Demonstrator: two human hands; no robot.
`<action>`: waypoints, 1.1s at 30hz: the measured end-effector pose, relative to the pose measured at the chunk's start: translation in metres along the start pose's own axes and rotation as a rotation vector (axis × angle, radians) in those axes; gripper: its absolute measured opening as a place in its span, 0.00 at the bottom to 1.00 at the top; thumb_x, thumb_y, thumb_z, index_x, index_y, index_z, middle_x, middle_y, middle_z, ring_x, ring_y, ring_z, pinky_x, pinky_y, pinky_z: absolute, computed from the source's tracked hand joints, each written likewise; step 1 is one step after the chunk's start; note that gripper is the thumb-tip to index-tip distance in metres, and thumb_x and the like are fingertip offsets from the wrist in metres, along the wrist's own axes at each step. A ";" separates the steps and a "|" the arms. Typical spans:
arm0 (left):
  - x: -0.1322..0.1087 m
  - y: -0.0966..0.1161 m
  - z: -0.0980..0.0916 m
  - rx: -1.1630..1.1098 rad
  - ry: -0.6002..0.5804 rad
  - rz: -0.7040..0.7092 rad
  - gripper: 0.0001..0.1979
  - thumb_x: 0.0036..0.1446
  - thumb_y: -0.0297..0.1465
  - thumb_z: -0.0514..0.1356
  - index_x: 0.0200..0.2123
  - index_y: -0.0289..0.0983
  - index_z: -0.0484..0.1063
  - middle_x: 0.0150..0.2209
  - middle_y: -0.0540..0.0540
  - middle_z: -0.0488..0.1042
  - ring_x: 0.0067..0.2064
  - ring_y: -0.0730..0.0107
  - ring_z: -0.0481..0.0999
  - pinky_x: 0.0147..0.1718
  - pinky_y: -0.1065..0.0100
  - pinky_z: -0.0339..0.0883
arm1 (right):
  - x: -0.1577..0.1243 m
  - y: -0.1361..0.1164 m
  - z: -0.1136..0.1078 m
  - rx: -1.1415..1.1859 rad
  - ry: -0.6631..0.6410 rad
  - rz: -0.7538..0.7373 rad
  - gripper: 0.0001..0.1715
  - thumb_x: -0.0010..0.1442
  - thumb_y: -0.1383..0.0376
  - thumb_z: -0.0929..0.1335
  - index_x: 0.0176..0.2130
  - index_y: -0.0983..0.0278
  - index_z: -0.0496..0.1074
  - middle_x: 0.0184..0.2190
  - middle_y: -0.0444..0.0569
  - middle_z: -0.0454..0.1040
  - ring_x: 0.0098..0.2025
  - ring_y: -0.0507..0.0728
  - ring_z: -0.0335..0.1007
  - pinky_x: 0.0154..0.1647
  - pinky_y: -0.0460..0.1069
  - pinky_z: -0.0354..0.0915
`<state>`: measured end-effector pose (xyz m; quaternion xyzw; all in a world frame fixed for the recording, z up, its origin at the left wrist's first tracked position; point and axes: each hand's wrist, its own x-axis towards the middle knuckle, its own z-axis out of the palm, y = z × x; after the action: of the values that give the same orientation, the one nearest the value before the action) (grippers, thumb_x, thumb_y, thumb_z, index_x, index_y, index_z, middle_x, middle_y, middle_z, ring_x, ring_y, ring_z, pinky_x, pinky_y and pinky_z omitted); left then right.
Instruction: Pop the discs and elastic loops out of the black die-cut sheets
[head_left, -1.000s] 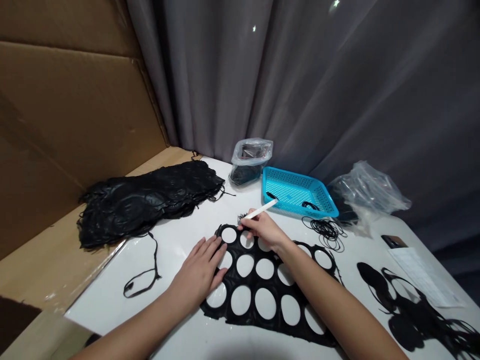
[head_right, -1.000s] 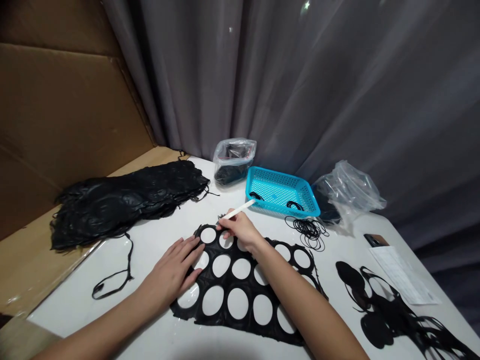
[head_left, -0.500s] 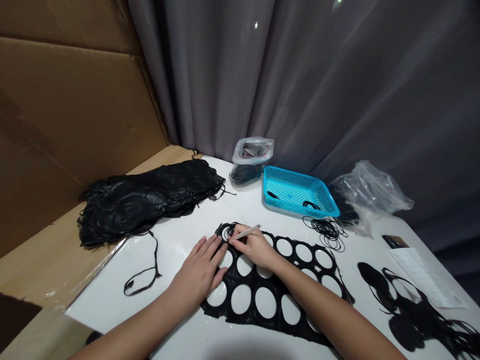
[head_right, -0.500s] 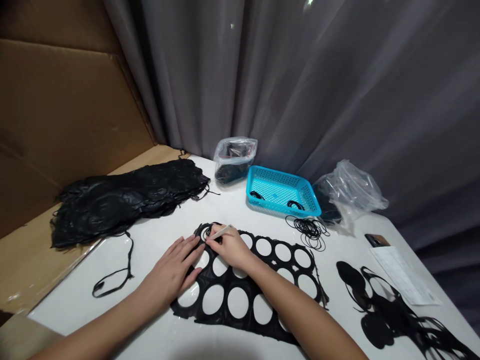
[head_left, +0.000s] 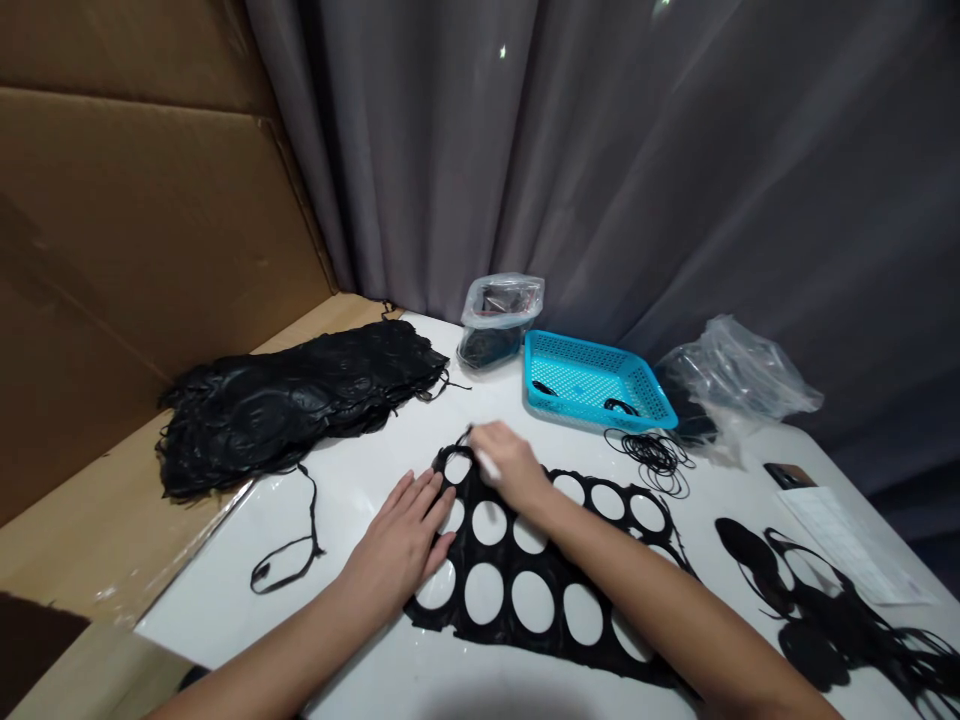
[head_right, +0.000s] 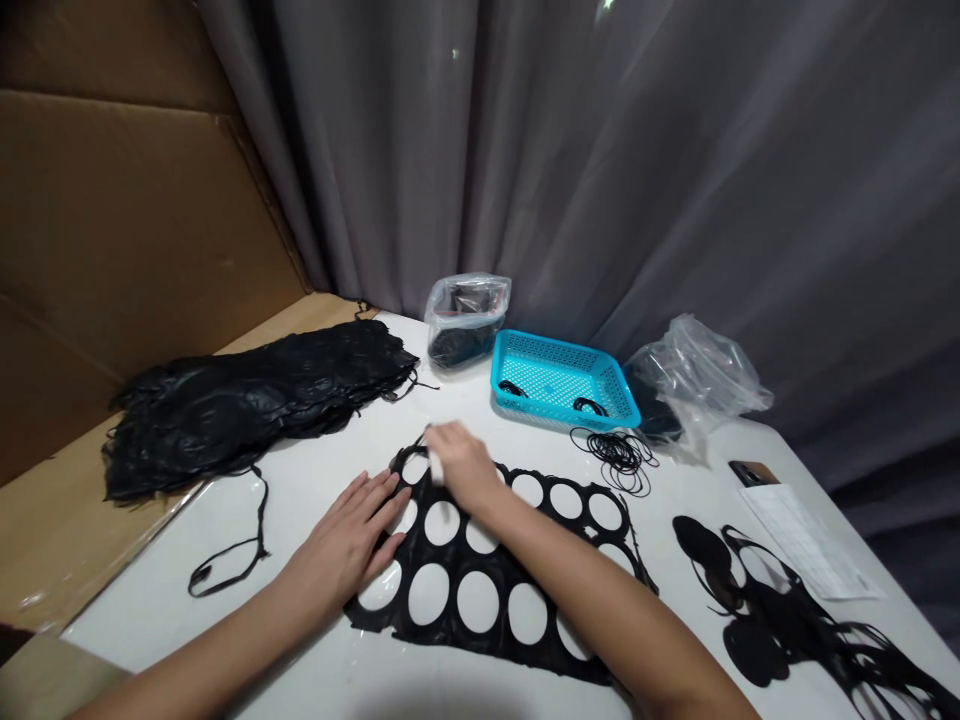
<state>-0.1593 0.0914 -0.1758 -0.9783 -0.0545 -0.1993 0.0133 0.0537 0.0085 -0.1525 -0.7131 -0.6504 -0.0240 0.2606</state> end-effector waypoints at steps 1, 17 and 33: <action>0.000 0.000 -0.001 0.004 -0.001 0.001 0.20 0.67 0.34 0.54 0.58 0.32 0.69 0.59 0.35 0.70 0.61 0.52 0.69 0.63 0.50 0.58 | 0.012 0.012 -0.006 -0.013 0.069 0.112 0.08 0.63 0.73 0.61 0.37 0.64 0.68 0.37 0.56 0.74 0.41 0.61 0.64 0.42 0.53 0.60; 0.001 -0.015 -0.034 -0.071 0.042 -0.141 0.15 0.68 0.34 0.53 0.55 0.38 0.70 0.57 0.40 0.70 0.64 0.51 0.65 0.64 0.43 0.55 | 0.020 0.011 -0.023 1.389 -0.027 0.796 0.14 0.52 0.68 0.74 0.29 0.65 0.64 0.31 0.51 0.76 0.38 0.57 0.79 0.34 0.46 0.76; -0.049 0.034 -0.030 -0.056 -0.001 -0.048 0.22 0.67 0.33 0.56 0.62 0.33 0.66 0.62 0.36 0.67 0.63 0.52 0.67 0.62 0.46 0.60 | -0.052 -0.059 -0.001 0.860 -0.187 0.294 0.09 0.62 0.66 0.67 0.29 0.63 0.64 0.33 0.43 0.70 0.37 0.53 0.66 0.40 0.47 0.61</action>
<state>-0.2120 0.0514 -0.1674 -0.9768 -0.0725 -0.2004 -0.0192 -0.0093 -0.0382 -0.1505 -0.6242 -0.5138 0.3496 0.4734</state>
